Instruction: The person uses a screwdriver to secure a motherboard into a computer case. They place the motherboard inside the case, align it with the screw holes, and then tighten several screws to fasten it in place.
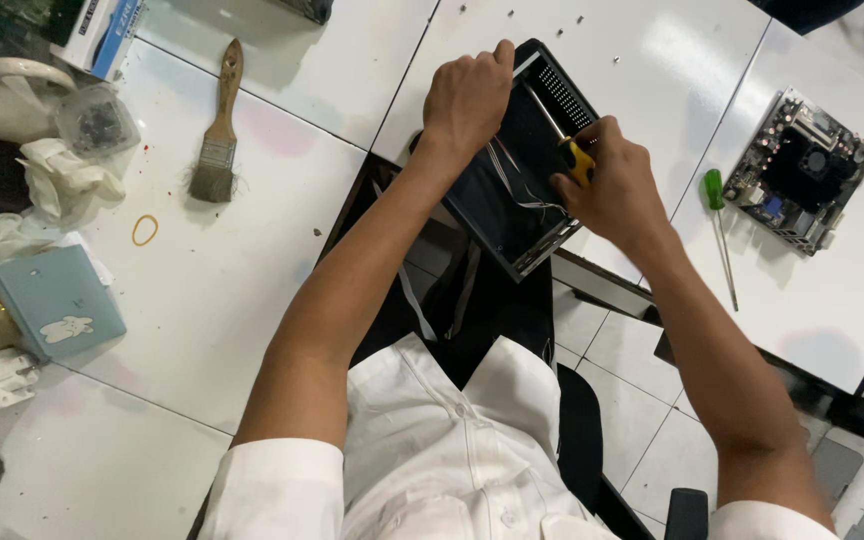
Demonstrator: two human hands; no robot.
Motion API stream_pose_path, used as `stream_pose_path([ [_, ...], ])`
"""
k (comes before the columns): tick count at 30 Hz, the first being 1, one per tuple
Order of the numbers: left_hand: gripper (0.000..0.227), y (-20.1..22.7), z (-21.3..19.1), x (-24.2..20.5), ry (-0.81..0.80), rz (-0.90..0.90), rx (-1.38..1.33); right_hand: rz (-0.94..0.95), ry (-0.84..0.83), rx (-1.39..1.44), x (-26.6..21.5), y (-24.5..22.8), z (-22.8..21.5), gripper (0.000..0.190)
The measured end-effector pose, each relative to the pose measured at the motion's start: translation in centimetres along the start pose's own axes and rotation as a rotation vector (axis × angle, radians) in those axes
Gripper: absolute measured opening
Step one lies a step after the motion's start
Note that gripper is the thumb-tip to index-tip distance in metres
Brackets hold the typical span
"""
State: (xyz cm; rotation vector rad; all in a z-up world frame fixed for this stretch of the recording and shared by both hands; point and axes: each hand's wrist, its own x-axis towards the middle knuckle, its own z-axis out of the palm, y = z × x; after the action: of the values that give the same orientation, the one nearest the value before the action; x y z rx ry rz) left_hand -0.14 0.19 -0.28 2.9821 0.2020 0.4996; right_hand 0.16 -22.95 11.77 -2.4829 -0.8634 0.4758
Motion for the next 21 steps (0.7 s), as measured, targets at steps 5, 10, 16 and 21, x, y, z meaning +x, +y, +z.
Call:
stream_pose_path([
  [5,0.018,0.0,0.0,0.0,-0.004,0.001,0.005,-0.120,0.251,-0.758,-0.7,0.7,3.1,0.032],
  [10,0.016,0.1,-0.4,-0.1,-0.009,-0.007,-0.011,0.160,-0.038,0.080,0.9,-0.4,0.1,0.027],
  [16,0.020,0.4,-0.4,-0.7,-0.006,0.002,0.073,0.208,-0.038,0.181,-0.2,-0.5,0.1,0.043],
  [21,0.011,0.2,-0.6,-0.2,-0.047,-0.012,-0.016,-0.127,0.313,-0.675,-0.4,0.2,2.2,0.019],
])
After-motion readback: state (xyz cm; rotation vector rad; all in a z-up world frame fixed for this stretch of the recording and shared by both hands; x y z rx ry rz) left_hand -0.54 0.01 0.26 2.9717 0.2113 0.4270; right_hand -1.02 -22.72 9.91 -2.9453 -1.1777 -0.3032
